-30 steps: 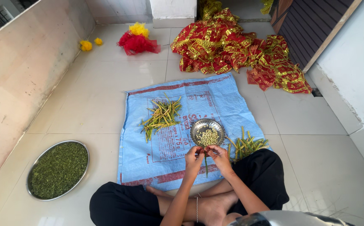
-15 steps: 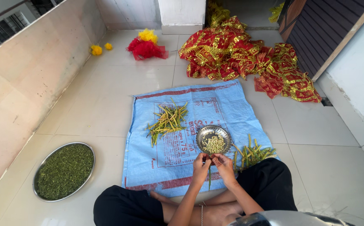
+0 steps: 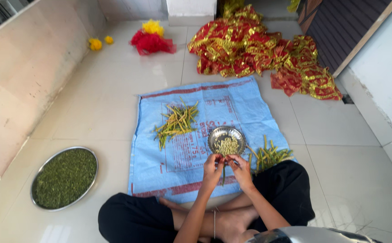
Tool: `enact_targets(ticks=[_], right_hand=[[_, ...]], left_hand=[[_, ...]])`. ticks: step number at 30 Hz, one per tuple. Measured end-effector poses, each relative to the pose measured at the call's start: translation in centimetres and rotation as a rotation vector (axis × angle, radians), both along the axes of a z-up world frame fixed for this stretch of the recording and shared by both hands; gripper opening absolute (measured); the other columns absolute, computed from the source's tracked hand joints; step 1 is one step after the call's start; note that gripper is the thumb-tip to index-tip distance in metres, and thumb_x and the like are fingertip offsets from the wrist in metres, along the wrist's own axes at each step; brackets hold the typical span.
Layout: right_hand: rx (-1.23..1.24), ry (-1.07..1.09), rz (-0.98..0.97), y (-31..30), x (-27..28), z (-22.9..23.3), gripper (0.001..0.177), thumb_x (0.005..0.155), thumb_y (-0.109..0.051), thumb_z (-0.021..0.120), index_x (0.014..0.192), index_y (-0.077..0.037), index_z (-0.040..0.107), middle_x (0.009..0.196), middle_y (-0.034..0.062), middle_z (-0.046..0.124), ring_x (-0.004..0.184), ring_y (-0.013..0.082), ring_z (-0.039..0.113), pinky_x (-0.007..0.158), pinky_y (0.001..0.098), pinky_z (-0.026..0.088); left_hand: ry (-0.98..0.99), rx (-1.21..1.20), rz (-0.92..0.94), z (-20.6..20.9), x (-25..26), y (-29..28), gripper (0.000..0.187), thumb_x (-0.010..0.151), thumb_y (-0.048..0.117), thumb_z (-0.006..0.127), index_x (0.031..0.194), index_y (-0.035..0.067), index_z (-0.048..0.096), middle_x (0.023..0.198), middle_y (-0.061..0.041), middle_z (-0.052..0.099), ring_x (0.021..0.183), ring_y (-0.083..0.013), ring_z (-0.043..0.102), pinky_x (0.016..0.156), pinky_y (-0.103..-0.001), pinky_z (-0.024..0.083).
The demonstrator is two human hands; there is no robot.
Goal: The person shells peas by hand while sitting on the floor, placing the empty pods on a blue mat and the shelled peas into a metal bowl.
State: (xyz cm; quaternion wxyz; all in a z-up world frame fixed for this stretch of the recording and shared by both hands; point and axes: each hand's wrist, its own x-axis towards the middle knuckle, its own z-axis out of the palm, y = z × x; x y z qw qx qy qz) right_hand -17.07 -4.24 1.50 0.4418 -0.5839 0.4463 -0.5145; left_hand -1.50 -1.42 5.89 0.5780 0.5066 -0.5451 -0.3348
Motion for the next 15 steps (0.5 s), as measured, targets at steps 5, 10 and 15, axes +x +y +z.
enact_targets(ticks=[5,10,15], right_hand=[[-0.019,-0.101,0.074,0.4,0.7,1.2,0.022,0.097,-0.007,0.067,0.116,0.002,0.068,0.108,0.0074,0.073,0.101,0.0131,0.070,0.091,0.0283,0.056],[-0.015,-0.035,0.068,1.1,1.3,1.8,0.021,0.098,-0.011,0.066,0.114,0.002,0.067,0.106,0.0060,0.070,0.099,0.0111,0.066,0.088,0.0276,0.055],[0.030,-0.172,0.134,0.5,1.3,-0.3,0.021,0.100,-0.012,0.065,0.116,0.001,0.065,0.105,0.0042,0.070,0.098,0.0101,0.063,0.090,0.0264,0.052]], left_hand=[[-0.103,-0.123,0.053,1.2,0.0,0.7,0.017,0.093,0.007,0.065,0.107,-0.001,0.059,0.097,-0.019,0.065,0.083,-0.0326,0.066,0.073,-0.041,0.054],[-0.103,-0.068,0.079,0.8,-0.6,1.3,0.015,0.094,0.005,0.062,0.104,-0.002,0.054,0.096,-0.021,0.061,0.087,-0.0381,0.062,0.079,-0.046,0.049],[-0.117,-0.062,0.084,-0.7,-0.7,0.5,0.015,0.093,0.004,0.062,0.104,-0.001,0.053,0.097,-0.021,0.061,0.090,-0.0398,0.061,0.079,-0.047,0.048]])
